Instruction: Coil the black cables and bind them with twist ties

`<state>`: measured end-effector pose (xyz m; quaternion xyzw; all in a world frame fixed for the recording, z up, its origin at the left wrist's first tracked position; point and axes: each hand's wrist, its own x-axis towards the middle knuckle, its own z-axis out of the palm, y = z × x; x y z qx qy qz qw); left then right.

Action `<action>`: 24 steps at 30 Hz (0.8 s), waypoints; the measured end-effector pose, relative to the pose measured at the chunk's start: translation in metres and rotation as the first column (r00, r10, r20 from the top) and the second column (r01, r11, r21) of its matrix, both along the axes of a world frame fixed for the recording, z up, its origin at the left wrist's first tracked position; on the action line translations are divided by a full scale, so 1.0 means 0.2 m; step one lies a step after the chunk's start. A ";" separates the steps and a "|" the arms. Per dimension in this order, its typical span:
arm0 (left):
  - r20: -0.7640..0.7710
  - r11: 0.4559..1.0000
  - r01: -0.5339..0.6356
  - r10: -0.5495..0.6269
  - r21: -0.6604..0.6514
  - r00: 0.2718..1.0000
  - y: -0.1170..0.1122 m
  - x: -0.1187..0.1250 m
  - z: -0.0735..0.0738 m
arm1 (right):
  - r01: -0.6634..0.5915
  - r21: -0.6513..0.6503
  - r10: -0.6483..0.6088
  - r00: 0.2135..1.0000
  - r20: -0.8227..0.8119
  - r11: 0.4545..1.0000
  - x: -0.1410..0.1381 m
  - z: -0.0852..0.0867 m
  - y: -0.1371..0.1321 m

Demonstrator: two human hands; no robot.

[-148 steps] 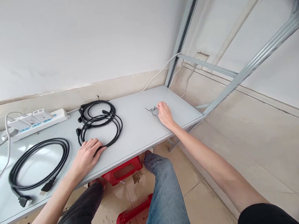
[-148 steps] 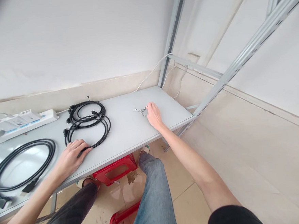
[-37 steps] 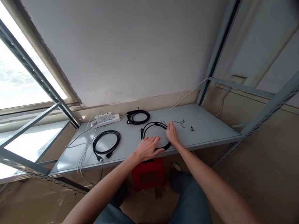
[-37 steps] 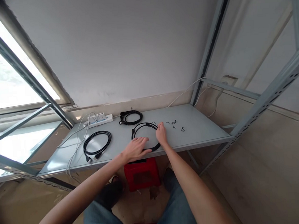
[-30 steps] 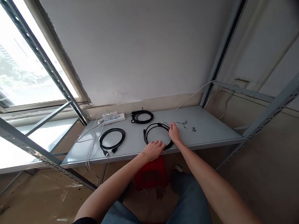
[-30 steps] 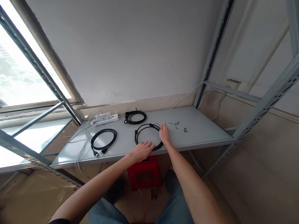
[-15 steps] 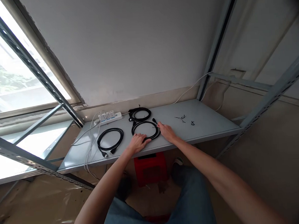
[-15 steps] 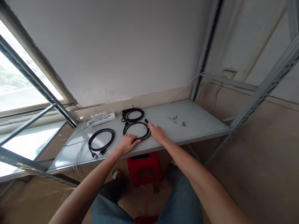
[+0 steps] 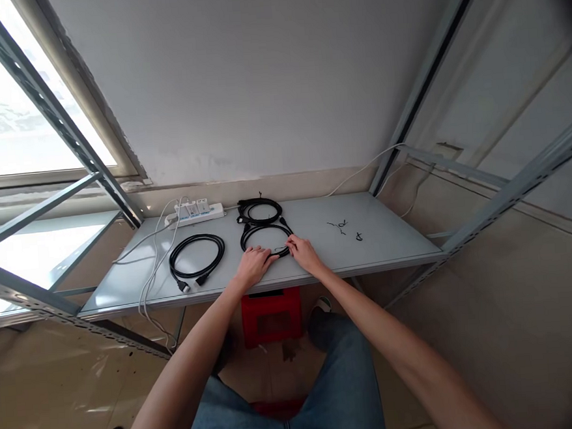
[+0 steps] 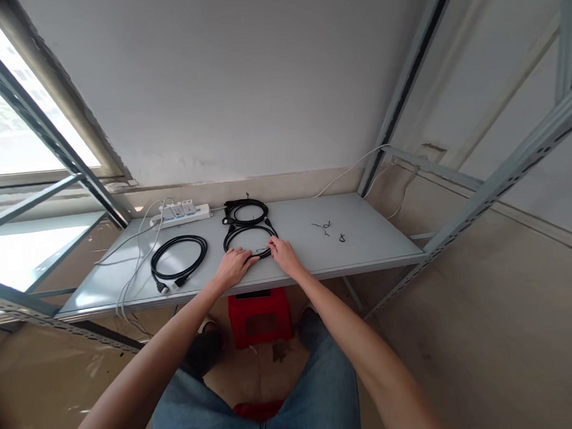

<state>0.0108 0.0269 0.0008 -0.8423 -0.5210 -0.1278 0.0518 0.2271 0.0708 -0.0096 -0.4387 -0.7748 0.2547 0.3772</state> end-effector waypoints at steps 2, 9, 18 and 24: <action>-0.018 1.000 -0.016 0.016 -0.003 1.000 0.00 0.01 0.01 | -0.021 -0.009 0.021 1.000 -0.003 1.000 0.01 -0.01 0.00; -0.015 1.000 -0.017 0.017 -0.021 1.000 -0.01 0.02 0.02 | -0.111 -0.106 0.124 0.984 0.127 0.988 0.05 0.06 0.02; 0.016 0.999 -0.012 0.012 -0.041 1.000 0.00 0.01 0.01 | -0.217 -0.092 0.236 0.881 0.411 0.972 0.08 0.22 0.08; 0.022 0.999 -0.003 0.004 -0.041 1.000 0.01 0.01 0.00 | -0.171 0.049 0.138 0.909 0.394 0.984 0.07 0.25 0.09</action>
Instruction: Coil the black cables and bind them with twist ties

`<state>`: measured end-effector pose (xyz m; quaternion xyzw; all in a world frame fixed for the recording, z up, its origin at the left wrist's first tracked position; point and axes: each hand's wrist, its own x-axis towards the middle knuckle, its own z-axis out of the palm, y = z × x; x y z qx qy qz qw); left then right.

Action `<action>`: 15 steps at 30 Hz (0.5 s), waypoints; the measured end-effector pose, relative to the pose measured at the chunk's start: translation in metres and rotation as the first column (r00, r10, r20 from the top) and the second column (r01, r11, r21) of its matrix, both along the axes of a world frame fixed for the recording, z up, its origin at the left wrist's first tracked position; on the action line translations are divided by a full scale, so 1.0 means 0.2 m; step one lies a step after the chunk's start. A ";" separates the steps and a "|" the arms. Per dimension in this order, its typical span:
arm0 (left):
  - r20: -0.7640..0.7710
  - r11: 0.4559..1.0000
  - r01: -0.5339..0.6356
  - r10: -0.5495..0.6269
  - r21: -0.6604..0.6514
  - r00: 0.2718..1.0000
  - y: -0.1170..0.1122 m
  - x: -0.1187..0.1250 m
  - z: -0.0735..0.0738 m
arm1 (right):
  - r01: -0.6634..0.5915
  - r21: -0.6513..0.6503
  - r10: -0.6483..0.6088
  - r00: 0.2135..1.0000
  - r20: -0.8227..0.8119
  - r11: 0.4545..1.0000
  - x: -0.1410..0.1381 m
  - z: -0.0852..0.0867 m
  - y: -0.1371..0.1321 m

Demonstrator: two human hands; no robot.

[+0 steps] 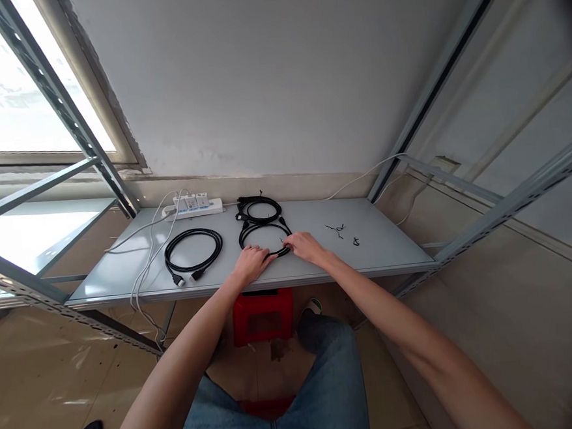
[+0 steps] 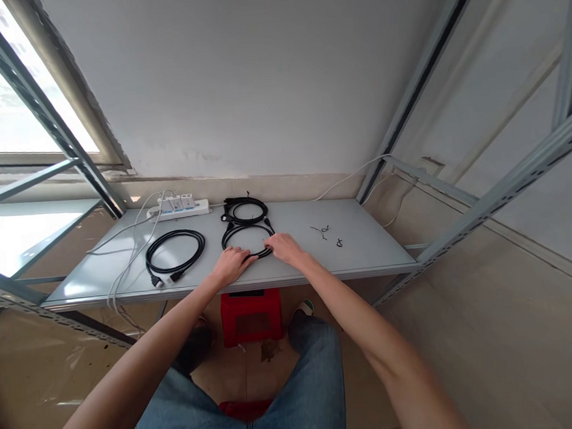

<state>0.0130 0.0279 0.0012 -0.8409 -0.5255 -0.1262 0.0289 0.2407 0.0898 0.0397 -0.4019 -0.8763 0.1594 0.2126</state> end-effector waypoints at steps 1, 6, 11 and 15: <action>0.001 1.000 -0.001 0.001 0.001 1.000 0.00 0.00 0.00 | 0.026 -0.017 -0.027 0.999 -0.039 1.000 0.02 0.02 0.00; -0.006 1.000 0.006 -0.006 0.002 1.000 0.00 0.01 0.00 | 0.131 -0.217 -0.189 0.944 -0.271 0.967 0.12 0.10 0.00; -0.004 1.000 -0.002 0.002 0.009 1.000 0.00 0.00 0.00 | 0.139 -0.232 -0.186 0.964 -0.193 0.963 0.03 0.09 -0.01; -0.008 1.000 -0.002 0.003 0.015 1.000 0.00 0.00 0.00 | 0.040 -0.417 -0.168 0.947 -0.275 0.908 -0.10 0.09 0.02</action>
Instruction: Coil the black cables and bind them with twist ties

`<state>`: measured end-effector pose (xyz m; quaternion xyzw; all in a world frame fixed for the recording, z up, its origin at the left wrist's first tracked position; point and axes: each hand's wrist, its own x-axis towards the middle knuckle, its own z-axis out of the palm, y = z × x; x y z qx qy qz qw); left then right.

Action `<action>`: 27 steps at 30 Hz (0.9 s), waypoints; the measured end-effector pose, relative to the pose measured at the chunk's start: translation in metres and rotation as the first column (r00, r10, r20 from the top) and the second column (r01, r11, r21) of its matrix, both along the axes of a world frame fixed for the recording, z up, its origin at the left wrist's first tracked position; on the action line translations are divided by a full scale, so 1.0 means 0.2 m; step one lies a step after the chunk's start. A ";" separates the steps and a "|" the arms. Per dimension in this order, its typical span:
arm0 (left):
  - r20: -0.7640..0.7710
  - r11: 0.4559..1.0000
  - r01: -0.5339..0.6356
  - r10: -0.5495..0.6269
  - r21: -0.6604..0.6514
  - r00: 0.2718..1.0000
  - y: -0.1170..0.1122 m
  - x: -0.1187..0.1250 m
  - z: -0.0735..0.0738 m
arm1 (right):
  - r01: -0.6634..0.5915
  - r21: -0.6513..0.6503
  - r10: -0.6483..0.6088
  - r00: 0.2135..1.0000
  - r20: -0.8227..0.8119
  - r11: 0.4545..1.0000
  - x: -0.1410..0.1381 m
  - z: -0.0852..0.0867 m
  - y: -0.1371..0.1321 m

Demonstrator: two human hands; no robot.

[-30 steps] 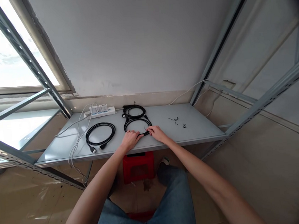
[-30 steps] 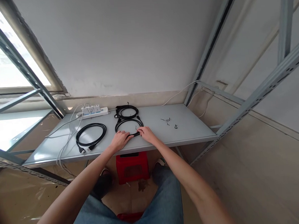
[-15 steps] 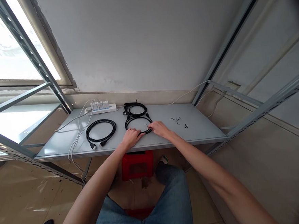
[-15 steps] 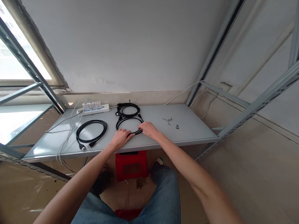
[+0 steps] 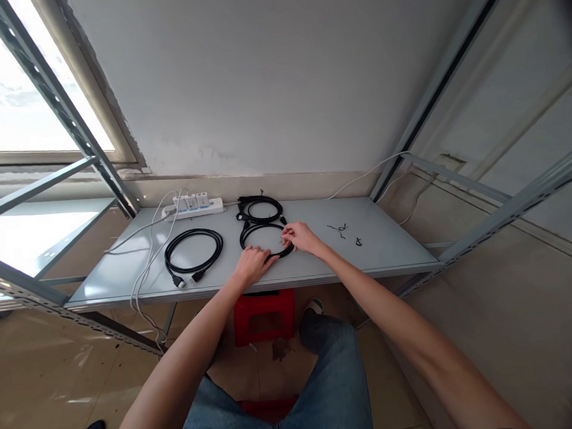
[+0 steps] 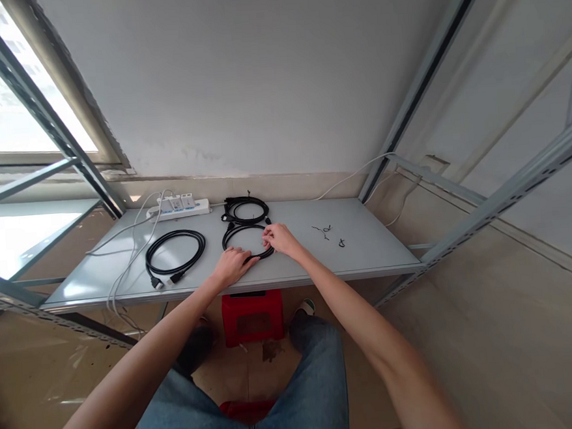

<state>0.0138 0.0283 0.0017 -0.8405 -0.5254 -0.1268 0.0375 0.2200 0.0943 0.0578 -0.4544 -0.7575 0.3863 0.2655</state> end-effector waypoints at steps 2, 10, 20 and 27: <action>-0.005 1.000 0.004 -0.004 0.004 1.000 0.00 0.00 0.00 | -0.026 -0.094 0.018 0.997 -0.079 0.995 -0.03 0.00 0.01; -0.015 0.999 0.005 -0.005 0.033 1.000 0.01 -0.01 -0.01 | -0.095 -0.222 0.047 0.975 -0.215 0.970 -0.01 -0.05 -0.05; 0.002 0.999 0.005 -0.005 0.052 1.000 0.02 -0.01 -0.03 | -0.017 0.024 0.019 0.995 -0.096 1.000 -0.04 -0.09 -0.02; 0.033 0.999 0.012 -0.013 0.048 0.999 0.01 0.00 -0.02 | -0.075 0.277 0.029 0.986 0.167 0.958 -0.04 -0.09 -0.04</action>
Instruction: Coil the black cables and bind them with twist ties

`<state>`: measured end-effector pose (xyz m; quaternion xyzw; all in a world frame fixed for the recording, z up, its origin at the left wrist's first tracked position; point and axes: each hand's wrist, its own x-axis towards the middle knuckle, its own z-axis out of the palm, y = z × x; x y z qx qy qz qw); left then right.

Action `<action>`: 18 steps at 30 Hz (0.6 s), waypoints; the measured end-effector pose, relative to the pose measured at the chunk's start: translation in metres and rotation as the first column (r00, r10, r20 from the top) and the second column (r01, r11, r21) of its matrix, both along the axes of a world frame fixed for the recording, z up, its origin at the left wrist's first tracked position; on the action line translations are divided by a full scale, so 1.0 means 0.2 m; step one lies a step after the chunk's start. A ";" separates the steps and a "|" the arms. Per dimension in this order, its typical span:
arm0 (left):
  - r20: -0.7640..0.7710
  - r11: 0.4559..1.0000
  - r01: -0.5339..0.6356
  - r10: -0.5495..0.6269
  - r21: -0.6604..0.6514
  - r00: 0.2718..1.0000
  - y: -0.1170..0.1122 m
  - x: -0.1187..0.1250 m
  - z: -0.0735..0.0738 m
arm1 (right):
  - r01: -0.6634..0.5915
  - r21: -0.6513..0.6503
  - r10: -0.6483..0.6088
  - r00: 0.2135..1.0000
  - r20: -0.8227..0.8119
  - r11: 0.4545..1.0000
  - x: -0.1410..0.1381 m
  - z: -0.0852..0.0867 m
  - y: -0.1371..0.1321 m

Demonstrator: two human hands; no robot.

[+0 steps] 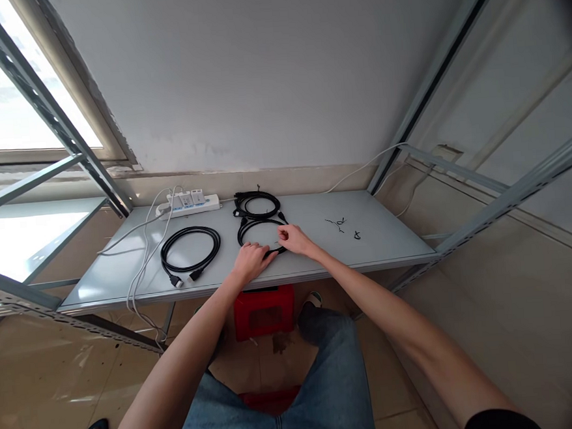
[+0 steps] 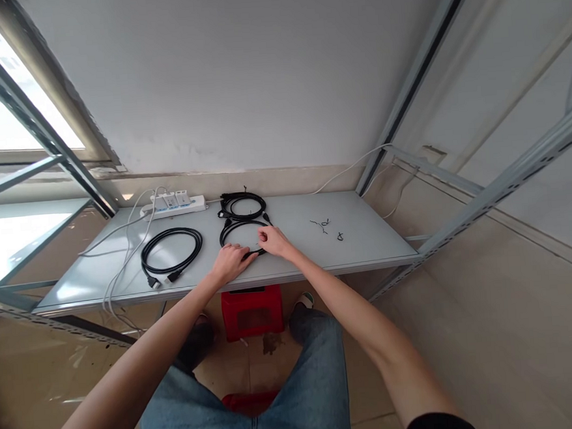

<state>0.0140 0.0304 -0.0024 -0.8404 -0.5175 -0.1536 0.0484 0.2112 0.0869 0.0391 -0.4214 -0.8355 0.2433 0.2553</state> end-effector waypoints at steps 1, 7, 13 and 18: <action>0.001 1.000 0.002 -0.002 0.002 1.000 0.00 0.00 0.00 | -0.009 0.038 0.007 0.998 0.055 0.999 0.00 0.02 0.00; 0.019 1.000 0.004 -0.005 0.011 1.000 0.01 0.00 -0.02 | -0.121 0.123 0.062 0.914 0.402 0.985 0.04 0.10 -0.02; 0.024 1.000 -0.005 0.004 0.010 1.000 0.00 0.00 -0.01 | -0.131 0.148 0.026 0.828 0.560 0.980 0.04 0.17 -0.01; 0.024 1.000 -0.003 0.002 0.013 1.000 0.00 0.00 0.00 | -0.087 0.221 -0.079 0.759 0.647 0.971 0.03 0.20 0.00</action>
